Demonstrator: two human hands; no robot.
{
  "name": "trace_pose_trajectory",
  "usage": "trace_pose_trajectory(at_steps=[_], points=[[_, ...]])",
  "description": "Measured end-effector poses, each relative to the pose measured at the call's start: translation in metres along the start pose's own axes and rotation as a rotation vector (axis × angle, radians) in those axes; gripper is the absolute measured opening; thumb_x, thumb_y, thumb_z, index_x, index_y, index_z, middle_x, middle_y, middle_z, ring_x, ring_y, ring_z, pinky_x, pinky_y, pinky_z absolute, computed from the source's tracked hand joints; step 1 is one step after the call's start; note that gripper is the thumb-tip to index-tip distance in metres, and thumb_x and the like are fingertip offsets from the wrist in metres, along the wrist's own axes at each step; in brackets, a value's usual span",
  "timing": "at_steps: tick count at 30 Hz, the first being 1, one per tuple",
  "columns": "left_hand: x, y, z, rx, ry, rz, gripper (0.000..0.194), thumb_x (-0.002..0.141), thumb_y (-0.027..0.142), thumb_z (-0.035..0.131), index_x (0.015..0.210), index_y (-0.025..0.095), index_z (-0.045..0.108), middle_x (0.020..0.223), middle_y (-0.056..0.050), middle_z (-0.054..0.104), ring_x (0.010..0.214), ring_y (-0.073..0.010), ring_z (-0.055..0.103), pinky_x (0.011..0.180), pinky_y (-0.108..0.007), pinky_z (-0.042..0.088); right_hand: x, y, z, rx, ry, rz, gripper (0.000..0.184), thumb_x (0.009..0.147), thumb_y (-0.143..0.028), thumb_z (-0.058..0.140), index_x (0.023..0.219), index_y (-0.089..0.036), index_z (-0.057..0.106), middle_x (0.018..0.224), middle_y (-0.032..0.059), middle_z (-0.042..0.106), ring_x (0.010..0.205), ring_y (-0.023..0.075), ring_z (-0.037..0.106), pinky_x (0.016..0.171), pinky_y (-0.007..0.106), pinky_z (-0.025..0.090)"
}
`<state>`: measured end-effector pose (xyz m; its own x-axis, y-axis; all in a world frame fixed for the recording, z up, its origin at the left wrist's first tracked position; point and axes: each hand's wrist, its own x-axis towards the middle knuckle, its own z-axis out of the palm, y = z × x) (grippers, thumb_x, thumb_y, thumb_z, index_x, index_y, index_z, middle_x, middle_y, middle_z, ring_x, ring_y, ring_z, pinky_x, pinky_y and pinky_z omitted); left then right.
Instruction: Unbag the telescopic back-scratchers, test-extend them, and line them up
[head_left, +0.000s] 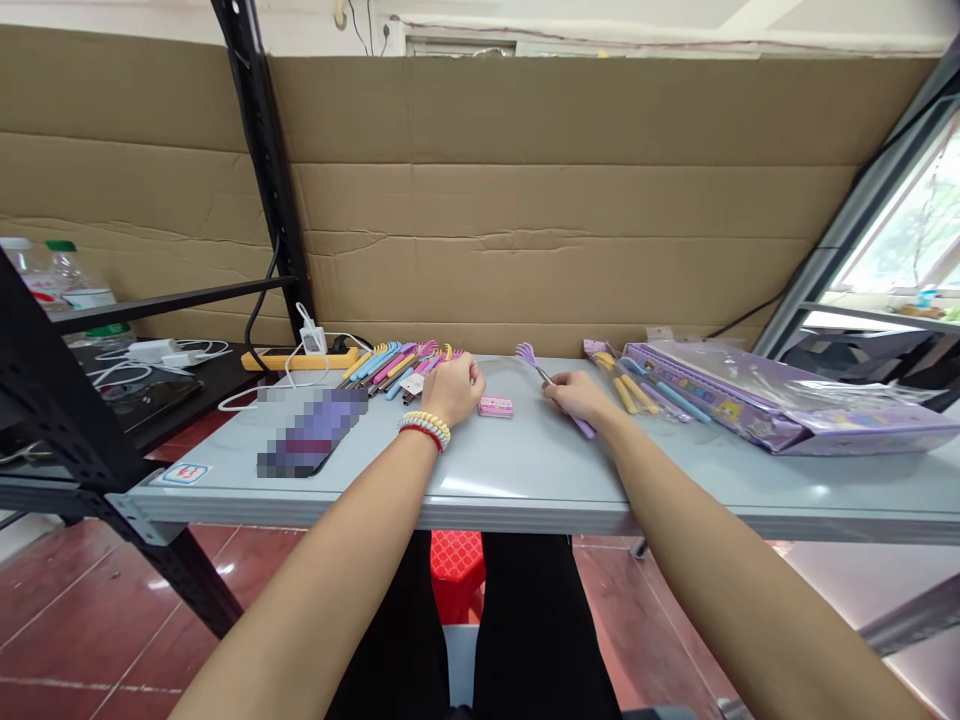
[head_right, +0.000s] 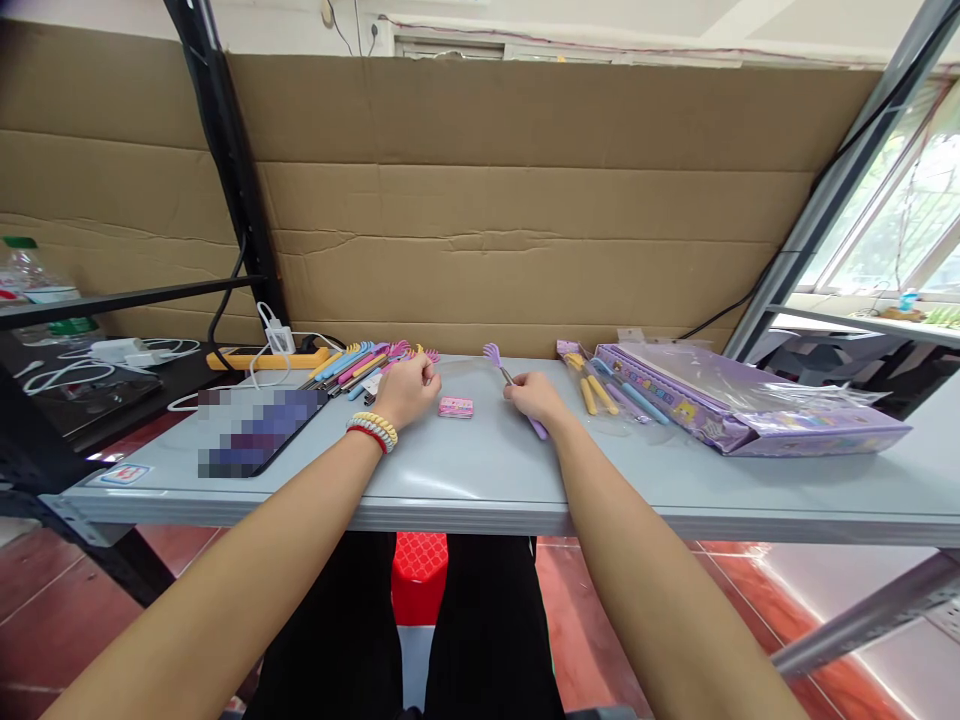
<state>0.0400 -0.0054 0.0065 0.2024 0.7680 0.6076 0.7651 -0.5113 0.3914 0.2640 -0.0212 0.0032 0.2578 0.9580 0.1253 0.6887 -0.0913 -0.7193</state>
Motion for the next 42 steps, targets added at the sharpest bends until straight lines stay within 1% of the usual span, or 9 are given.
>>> trace_pose_trajectory(at_steps=[5, 10, 13, 17, 21, 27, 33, 37, 42], points=[[0.0, -0.001, -0.005, -0.009, 0.025, -0.057, 0.009, 0.079, 0.02, 0.051, 0.085, 0.022, 0.057, 0.081, -0.003, 0.066, 0.076, -0.0196, 0.06, 0.065, -0.03, 0.041, -0.007, -0.005, 0.0, -0.208, 0.027, -0.188, 0.028, 0.062, -0.018, 0.058, 0.087, -0.016, 0.071, 0.064, 0.0011, 0.058, 0.061, 0.0138, 0.05, 0.054, 0.025, 0.033], [0.002, -0.002, -0.003, -0.113, 0.109, 0.01, 0.024, 0.079, 0.021, 0.052, 0.103, 0.018, 0.056, 0.099, -0.007, 0.064, 0.092, -0.0209, 0.059, 0.079, -0.033, 0.046, -0.01, -0.006, 0.003, -0.073, -0.033, -0.438, 0.03, 0.07, -0.032, 0.057, 0.093, -0.018, 0.071, 0.066, -0.0007, 0.057, 0.06, 0.0127, 0.045, 0.056, 0.025, 0.034], [0.003, -0.002, 0.001, -0.204, 0.191, 0.073, 0.043, 0.078, 0.026, 0.058, 0.118, 0.014, 0.049, 0.111, -0.011, 0.058, 0.1, -0.0213, 0.056, 0.087, -0.034, 0.045, -0.013, -0.01, 0.006, 0.026, 0.049, -0.583, 0.03, 0.074, -0.038, 0.058, 0.089, -0.017, 0.072, 0.071, 0.0013, 0.061, 0.064, 0.0138, 0.048, 0.061, 0.026, 0.037], [0.002, 0.0, 0.005, -0.261, 0.123, 0.118, 0.048, 0.078, 0.026, 0.057, 0.123, 0.013, 0.046, 0.112, -0.011, 0.057, 0.1, -0.0206, 0.056, 0.086, -0.034, 0.046, -0.021, -0.021, 0.006, 0.101, 0.209, -0.674, 0.023, 0.074, -0.038, 0.061, 0.076, -0.018, 0.071, 0.068, 0.0018, 0.056, 0.06, 0.0122, 0.045, 0.059, 0.027, 0.036], [-0.002, 0.008, 0.003, -0.286, -0.031, 0.142, 0.034, 0.079, 0.027, 0.056, 0.111, 0.013, 0.055, 0.104, -0.009, 0.062, 0.092, -0.0188, 0.058, 0.084, -0.033, 0.046, -0.029, -0.032, 0.001, 0.439, 0.323, -0.591, 0.022, 0.071, -0.041, 0.067, 0.076, -0.02, 0.069, 0.059, -0.0023, 0.045, 0.054, 0.0095, 0.039, 0.053, 0.025, 0.034], [-0.011, 0.031, -0.001, -0.514, -0.247, 0.249, 0.034, 0.089, 0.038, 0.045, 0.113, 0.017, 0.056, 0.096, -0.005, 0.065, 0.08, -0.0146, 0.06, 0.071, -0.027, 0.047, -0.035, -0.044, 0.002, 0.753, 0.074, -0.489, 0.028, 0.064, -0.042, 0.073, 0.073, -0.017, 0.064, 0.053, -0.0029, 0.05, 0.047, 0.0083, 0.041, 0.045, 0.024, 0.032], [-0.006, 0.03, 0.011, -0.301, -0.118, 0.222, 0.021, 0.088, 0.019, 0.042, 0.101, 0.017, 0.058, 0.089, -0.005, 0.064, 0.081, -0.0175, 0.059, 0.074, -0.029, 0.044, -0.04, -0.077, 0.007, 1.235, -0.078, -0.358, 0.025, 0.058, -0.023, 0.073, 0.078, -0.019, 0.059, 0.06, -0.0038, 0.056, 0.065, 0.0118, 0.058, 0.065, 0.026, 0.048], [-0.005, 0.028, 0.009, -0.29, -0.096, 0.205, 0.015, 0.086, 0.017, 0.044, 0.091, 0.017, 0.057, 0.089, -0.006, 0.064, 0.084, -0.0182, 0.059, 0.075, -0.029, 0.044, -0.035, -0.099, 0.013, 1.434, -0.079, -0.277, 0.028, 0.06, -0.016, 0.069, 0.063, -0.021, 0.041, 0.042, -0.0113, 0.028, 0.04, 0.0057, 0.036, 0.049, 0.021, 0.041], [-0.008, 0.031, -0.004, -0.393, -0.27, 0.157, 0.027, 0.083, 0.045, 0.052, 0.088, 0.018, 0.054, 0.078, 0.0, 0.063, 0.067, -0.0153, 0.057, 0.061, -0.026, 0.041, -0.022, -0.1, 0.024, 1.426, -0.051, -0.197, 0.056, 0.066, -0.02, 0.068, 0.059, -0.02, 0.012, 0.039, -0.0111, 0.012, 0.034, 0.0037, 0.017, 0.038, 0.02, 0.031]])
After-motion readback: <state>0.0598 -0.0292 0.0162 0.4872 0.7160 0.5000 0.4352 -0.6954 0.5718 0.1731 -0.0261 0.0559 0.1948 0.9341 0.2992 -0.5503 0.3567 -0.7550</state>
